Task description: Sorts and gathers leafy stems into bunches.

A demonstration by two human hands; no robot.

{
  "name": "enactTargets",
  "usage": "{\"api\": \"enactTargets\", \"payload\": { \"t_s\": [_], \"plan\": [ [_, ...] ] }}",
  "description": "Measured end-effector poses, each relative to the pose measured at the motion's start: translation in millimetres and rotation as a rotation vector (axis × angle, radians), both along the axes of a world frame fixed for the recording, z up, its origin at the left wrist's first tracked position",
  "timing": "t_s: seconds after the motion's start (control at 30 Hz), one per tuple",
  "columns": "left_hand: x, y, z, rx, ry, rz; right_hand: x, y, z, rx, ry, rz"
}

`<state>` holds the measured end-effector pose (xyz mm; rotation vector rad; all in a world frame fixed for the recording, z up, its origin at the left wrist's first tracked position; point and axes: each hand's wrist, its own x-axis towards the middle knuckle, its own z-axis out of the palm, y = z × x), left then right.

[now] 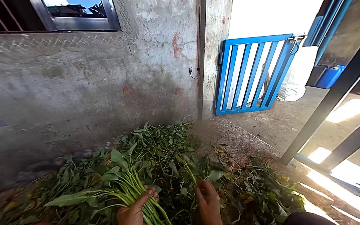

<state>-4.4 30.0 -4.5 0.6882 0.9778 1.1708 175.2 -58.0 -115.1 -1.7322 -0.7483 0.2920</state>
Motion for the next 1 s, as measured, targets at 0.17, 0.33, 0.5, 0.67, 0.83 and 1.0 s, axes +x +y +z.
{"api": "enactTargets", "payload": {
  "t_s": [0.17,0.33,0.5,0.67,0.83,1.0],
  "plan": [
    [-2,-2,3,0.026,0.023,-0.004,22,4,19,-0.638,-0.247,0.099],
    [1,-5,1,0.023,0.031,-0.003,17,2,10,-0.514,-0.323,0.100],
    [5,-7,-2,0.024,0.033,-0.004,4,-5,-3,-0.226,-0.440,-0.009],
    [9,-8,-4,0.021,0.029,-0.026,-10,-17,2,0.065,-0.514,0.000],
    [10,-6,-3,0.020,0.006,-0.045,-25,-15,3,0.259,-0.485,0.026],
    [1,-2,5,0.107,-0.035,-0.156,-26,-23,13,0.234,-0.599,0.199]
  ]
}}
